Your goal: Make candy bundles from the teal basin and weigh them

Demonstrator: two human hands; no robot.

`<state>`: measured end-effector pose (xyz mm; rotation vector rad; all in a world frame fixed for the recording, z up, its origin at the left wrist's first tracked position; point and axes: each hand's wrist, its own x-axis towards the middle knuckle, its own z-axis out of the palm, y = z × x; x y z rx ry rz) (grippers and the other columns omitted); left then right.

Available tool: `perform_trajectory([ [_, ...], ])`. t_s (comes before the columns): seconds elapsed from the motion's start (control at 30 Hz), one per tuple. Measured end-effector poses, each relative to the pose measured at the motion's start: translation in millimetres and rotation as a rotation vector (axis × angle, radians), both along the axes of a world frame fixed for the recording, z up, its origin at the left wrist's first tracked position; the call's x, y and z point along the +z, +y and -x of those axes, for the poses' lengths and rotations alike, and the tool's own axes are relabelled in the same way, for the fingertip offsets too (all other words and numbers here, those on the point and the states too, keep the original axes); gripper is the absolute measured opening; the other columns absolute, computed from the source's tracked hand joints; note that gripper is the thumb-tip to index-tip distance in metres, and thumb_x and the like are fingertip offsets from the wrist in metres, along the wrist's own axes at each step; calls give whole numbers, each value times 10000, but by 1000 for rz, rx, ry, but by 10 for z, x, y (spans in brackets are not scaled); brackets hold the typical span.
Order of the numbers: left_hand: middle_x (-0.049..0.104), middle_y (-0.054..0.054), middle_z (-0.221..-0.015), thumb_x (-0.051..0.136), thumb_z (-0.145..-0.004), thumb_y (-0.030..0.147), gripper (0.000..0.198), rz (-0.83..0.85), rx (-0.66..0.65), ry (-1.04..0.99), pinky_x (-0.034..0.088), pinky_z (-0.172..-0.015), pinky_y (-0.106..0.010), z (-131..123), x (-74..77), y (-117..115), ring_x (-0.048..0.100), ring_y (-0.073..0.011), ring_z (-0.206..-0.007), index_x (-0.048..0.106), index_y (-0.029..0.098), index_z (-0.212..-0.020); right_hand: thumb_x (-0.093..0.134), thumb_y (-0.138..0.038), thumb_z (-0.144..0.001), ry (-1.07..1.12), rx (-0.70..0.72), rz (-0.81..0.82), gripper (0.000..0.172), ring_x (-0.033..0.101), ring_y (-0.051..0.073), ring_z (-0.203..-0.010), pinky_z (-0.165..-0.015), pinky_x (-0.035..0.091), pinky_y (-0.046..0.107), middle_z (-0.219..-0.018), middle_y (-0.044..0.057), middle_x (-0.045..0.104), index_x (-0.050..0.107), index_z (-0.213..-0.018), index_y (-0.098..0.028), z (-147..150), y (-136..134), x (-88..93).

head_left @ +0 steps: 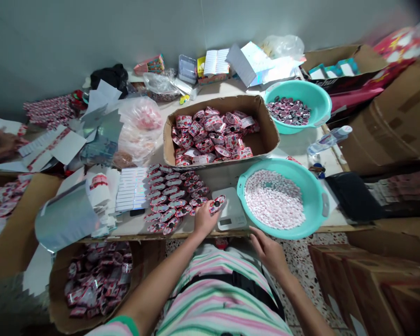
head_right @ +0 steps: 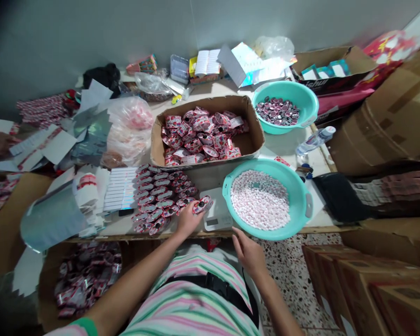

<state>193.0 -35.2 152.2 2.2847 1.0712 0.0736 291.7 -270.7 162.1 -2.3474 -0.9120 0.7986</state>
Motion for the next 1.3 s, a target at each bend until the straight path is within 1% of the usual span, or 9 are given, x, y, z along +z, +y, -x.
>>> perform_trajectory([
  [0.2,690,-65,-1013,676,-745,326,383,-18,58,-28,466,-823,-332,-115,-58,-16,635,-212,-899,578,209,-1096,323,-444,-933,16,-6,-89,436,647,202,-959,-824,480,279,-1108,58,674,605,-1178,-219,-170,-211,53],
  [0.43,692,-62,-988,661,-755,329,382,-43,132,-38,457,-826,-331,-164,-85,-112,634,-205,-871,570,196,-1101,360,-430,-930,-65,16,-152,414,663,203,-914,-821,493,281,-1035,71,698,655,-1092,-190,-428,-425,-12],
  [0.7,679,-66,-1063,662,-754,279,354,-56,82,-9,426,-878,-355,-284,-121,-286,621,-229,-971,570,216,-1090,387,-435,-917,-95,21,-172,393,657,208,-947,-838,499,297,-1073,70,686,651,-1096,-206,-749,-545,12],
  [0.87,671,-75,-1063,626,-766,221,337,-97,72,8,401,-912,-379,-318,-233,-316,604,-237,-1001,560,214,-1096,389,-468,-907,-83,-36,-189,417,654,230,-950,-833,500,319,-1071,86,685,656,-1088,-204,-751,-663,25],
  [0.97,653,-83,-1089,631,-740,176,410,-134,46,31,386,-944,-402,-314,-280,-301,580,-246,-1045,543,210,-1140,384,-468,-908,-62,-36,-176,427,655,230,-940,-833,497,321,-1070,96,684,658,-1085,-193,-708,-706,19],
  [1.07,604,-106,-1183,681,-716,239,572,-189,41,18,383,-968,-424,-249,-236,-285,520,-275,-1135,475,205,-1248,377,-458,-912,-55,-30,-168,424,656,225,-935,-829,494,313,-1063,97,686,658,-1080,-189,-688,-711,10],
  [1.13,579,-118,-1219,706,-705,300,662,-211,46,-24,392,-976,-426,-135,-173,-290,494,-286,-1162,428,194,-1296,381,-456,-912,-67,-30,-166,414,658,220,-931,-817,494,301,-1058,88,689,659,-1073,-196,-701,-697,0],
  [1.2,586,-112,-1198,687,-730,315,646,-213,54,-79,403,-980,-411,46,-117,-318,511,-267,-1138,414,194,-1303,385,-462,-909,-97,-36,-160,410,660,217,-923,-805,495,292,-1050,79,692,662,-1063,-203,-740,-673,-21],
  [1.3,616,-87,-1117,607,-799,301,521,-195,111,-138,425,-970,-396,409,-98,-413,555,-233,-1069,427,213,-1280,380,-474,-907,-158,-42,-143,420,657,210,-923,-810,489,287,-1051,77,690,658,-1066,-202,-851,-620,-83],
])
